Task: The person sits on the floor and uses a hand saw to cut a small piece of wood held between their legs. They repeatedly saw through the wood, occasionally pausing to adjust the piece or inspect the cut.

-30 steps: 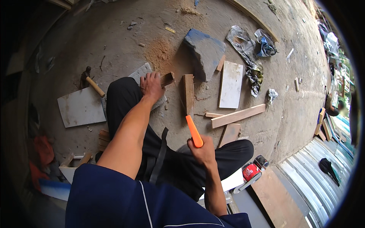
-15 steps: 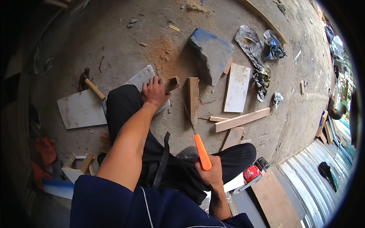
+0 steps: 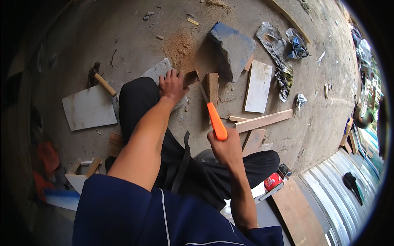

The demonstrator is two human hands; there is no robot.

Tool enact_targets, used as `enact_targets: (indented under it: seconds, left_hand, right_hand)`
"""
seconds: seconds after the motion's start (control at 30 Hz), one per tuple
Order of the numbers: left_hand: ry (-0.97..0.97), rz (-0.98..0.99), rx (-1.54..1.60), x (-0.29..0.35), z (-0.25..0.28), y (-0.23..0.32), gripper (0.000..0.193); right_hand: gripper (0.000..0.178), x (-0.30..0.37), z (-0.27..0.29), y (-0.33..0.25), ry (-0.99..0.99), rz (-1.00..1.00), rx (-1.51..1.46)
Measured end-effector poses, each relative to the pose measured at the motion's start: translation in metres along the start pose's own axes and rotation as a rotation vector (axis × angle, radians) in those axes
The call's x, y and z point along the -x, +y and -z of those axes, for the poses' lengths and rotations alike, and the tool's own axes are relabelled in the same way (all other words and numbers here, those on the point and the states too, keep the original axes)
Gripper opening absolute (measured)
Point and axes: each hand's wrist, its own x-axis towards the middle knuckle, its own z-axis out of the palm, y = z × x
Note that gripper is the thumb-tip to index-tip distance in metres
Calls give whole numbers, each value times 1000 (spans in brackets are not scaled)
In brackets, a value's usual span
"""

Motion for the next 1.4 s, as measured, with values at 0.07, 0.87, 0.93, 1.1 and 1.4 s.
enact_targets:
  seconds: [0.07, 0.87, 0.93, 1.1, 1.4]
  left_hand:
    - [100, -14, 28, -1, -4, -5, 54]
    - [-108, -117, 75, 17, 10, 1, 58]
    - [-147, -116, 85, 11, 13, 0, 59]
    - [-142, -102, 84, 14, 13, 0, 67]
    - [-68, -74, 58, 12, 7, 2, 70]
  right_hand:
    - [28, 4, 3, -19, -34, -37, -15]
    - [28, 43, 7, -8, -28, -151, 3]
    - [26, 43, 2, -12, 18, -139, -62]
    - [23, 46, -7, 1, 27, -111, -85]
    - [21, 46, -10, 2, 7, -34, -98]
